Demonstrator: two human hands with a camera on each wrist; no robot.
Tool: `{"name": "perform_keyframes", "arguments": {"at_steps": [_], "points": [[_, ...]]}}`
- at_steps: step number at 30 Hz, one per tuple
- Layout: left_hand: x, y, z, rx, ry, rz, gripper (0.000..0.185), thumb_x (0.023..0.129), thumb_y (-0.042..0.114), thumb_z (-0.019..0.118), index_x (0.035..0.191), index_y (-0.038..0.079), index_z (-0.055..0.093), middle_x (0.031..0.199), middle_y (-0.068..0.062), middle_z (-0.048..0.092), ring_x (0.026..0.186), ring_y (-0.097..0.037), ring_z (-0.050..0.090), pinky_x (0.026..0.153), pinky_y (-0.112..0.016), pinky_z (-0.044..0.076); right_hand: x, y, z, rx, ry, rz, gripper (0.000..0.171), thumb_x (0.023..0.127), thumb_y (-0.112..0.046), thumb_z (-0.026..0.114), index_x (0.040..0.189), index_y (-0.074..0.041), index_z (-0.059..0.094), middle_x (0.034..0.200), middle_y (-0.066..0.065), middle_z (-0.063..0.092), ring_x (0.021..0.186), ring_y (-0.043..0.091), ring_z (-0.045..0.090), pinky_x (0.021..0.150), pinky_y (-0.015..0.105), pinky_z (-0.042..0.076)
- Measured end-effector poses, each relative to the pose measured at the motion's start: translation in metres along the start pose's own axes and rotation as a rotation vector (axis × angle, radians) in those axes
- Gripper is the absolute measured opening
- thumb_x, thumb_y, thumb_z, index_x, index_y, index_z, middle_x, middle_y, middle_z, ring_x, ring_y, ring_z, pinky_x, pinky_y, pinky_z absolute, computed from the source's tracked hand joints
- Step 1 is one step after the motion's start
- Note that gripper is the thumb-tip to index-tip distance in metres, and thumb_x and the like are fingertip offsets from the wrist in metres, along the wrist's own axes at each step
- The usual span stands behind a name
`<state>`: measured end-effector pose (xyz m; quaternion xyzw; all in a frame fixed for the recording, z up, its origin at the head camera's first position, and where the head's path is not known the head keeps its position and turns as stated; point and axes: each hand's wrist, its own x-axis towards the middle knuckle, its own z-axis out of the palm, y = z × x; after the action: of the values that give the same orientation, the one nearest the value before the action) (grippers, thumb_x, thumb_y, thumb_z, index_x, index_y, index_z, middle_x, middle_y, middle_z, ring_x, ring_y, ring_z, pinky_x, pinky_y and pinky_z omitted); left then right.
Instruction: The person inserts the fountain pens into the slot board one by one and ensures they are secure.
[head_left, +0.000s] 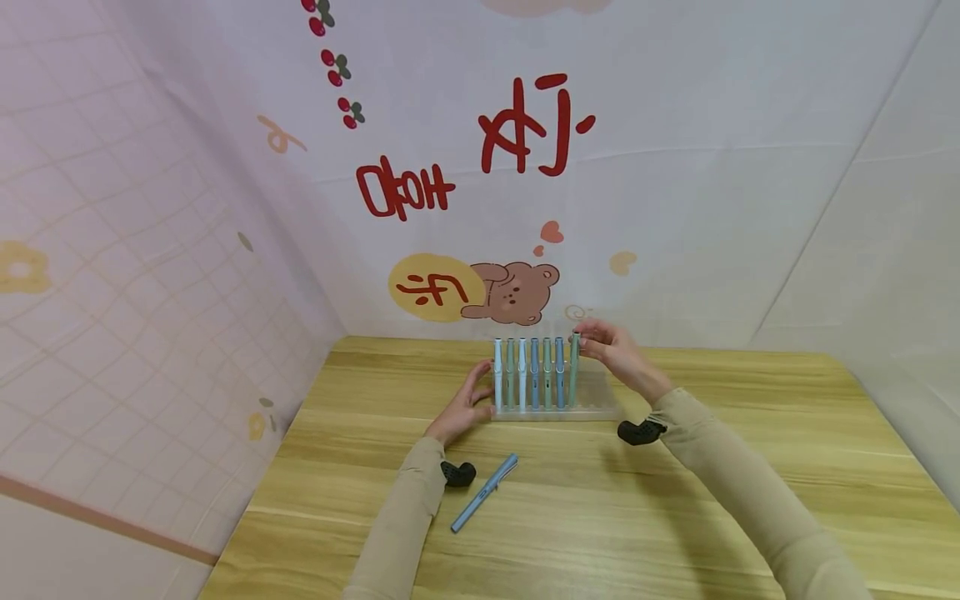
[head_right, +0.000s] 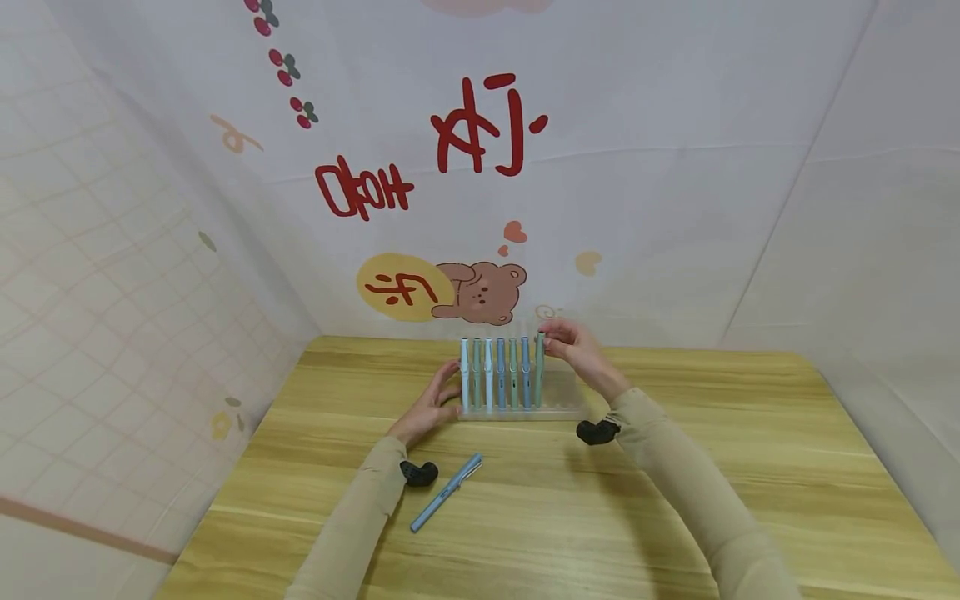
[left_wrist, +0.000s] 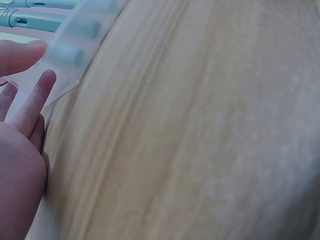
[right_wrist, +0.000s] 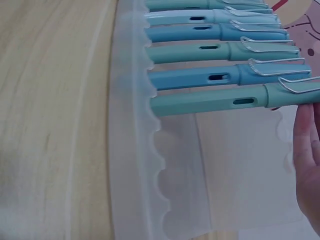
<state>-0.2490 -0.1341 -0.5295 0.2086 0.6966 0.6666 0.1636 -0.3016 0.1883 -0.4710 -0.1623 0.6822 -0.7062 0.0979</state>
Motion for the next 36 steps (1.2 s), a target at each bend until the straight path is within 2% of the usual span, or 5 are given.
{"name": "perform_keyframes", "arguments": {"at_steps": [7,14,22,31,36], "points": [[0.004,-0.010,0.000,0.001,0.031,0.024,0.086,0.086,-0.017,0.054,0.155,0.014,0.014,0.159,-0.018,0.005,0.132,-0.048,0.031,0.097,-0.045,0.043,-0.002,0.005,0.002,-0.166,-0.009,-0.022,0.038,0.097,-0.002,0.054,0.131,0.011,0.043,0.119,0.028,0.056,0.098,0.018,0.061,0.094,0.049,0.045],[0.001,0.001,0.001,-0.010,0.019,-0.009,0.086,0.087,-0.017,0.054,0.155,0.015,0.013,0.160,-0.013,0.005,0.134,-0.044,0.030,0.099,-0.046,0.041,-0.001,0.005,0.002,-0.241,-0.048,-0.044,0.029,0.098,0.004,0.048,0.127,0.008,0.051,0.122,0.028,0.055,0.102,0.026,0.059,0.094,0.049,0.045],[0.006,-0.013,-0.002,0.009,0.010,0.003,0.087,0.087,-0.017,0.054,0.156,0.014,0.009,0.159,-0.017,0.002,0.134,-0.045,0.029,0.101,-0.053,0.037,0.000,0.001,0.002,-0.237,-0.072,-0.002,0.030,0.099,0.001,0.048,0.128,0.011,0.050,0.124,0.031,0.052,0.104,0.033,0.055,0.087,0.031,0.050],[0.007,-0.022,-0.002,0.038,0.042,0.017,0.088,0.087,-0.014,0.056,0.156,0.020,0.013,0.160,-0.011,0.007,0.133,-0.040,0.033,0.100,-0.046,0.040,0.003,0.005,-0.001,-0.214,-0.066,0.014,0.028,0.099,0.000,0.049,0.126,0.009,0.052,0.122,0.029,0.053,0.102,0.026,0.057,0.097,0.053,0.041],[0.007,-0.020,-0.002,0.015,0.027,0.003,0.089,0.087,-0.016,0.055,0.156,0.017,0.010,0.160,-0.013,0.004,0.134,-0.042,0.030,0.101,-0.050,0.037,0.004,0.008,-0.001,-0.203,-0.054,-0.004,0.029,0.098,0.002,0.049,0.125,0.010,0.052,0.119,0.029,0.054,0.098,0.020,0.059,0.096,0.056,0.040]]}}
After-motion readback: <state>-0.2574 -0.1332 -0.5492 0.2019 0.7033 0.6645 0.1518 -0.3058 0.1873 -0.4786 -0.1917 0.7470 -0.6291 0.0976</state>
